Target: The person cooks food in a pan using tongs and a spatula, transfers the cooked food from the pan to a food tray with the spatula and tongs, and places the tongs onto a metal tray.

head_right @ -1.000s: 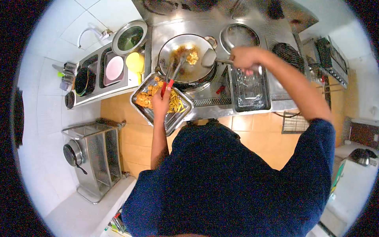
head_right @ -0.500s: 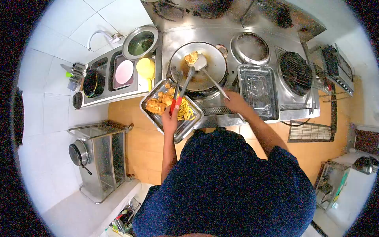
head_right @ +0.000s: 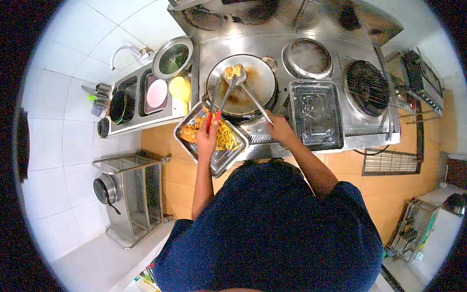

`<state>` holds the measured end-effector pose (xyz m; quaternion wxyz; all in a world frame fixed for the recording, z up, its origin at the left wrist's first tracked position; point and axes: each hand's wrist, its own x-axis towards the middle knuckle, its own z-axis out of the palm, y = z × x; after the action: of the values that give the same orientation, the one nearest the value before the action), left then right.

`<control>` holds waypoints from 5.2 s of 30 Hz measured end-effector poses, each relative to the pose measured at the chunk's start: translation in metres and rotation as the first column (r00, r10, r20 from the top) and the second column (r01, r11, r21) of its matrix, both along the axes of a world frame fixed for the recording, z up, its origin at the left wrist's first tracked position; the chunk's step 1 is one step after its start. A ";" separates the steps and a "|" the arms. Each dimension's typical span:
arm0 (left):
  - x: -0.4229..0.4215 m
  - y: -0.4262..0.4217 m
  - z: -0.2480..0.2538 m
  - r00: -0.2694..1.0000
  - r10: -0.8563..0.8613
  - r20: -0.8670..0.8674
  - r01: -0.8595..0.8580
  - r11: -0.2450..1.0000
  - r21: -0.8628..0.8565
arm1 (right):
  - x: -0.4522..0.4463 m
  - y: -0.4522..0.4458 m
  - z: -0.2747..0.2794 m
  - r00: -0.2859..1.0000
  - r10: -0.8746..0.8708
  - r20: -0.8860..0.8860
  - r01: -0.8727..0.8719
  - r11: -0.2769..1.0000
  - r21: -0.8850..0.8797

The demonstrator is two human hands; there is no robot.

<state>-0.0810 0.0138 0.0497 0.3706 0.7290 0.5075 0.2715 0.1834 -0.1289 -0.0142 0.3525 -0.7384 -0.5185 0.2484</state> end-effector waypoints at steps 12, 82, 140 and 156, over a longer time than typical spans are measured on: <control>-0.022 -0.019 0.019 1.000 -0.002 0.014 0.000 0.988 0.156 | 0.013 -0.036 0.073 0.997 0.076 -0.011 -0.077 0.979 -0.188; -0.194 -0.101 -0.042 0.952 0.158 -0.260 -0.126 0.983 0.136 | -0.053 -0.032 0.233 0.743 0.563 0.362 -0.244 0.732 -0.636; -0.214 -0.013 -0.018 0.889 0.416 0.194 -0.207 0.740 -0.640 | -0.072 -0.068 0.194 0.780 0.497 0.380 -0.219 0.786 -0.578; -0.243 0.011 -0.053 0.874 0.399 0.278 -0.124 0.735 -0.667 | -0.089 -0.074 0.183 0.833 0.441 0.334 -0.167 0.776 -0.608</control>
<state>-0.3243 0.0252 -0.0038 0.6458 0.4093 0.5803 0.2805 0.0945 -0.2033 0.1693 -0.0562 -0.7481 -0.6073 0.2615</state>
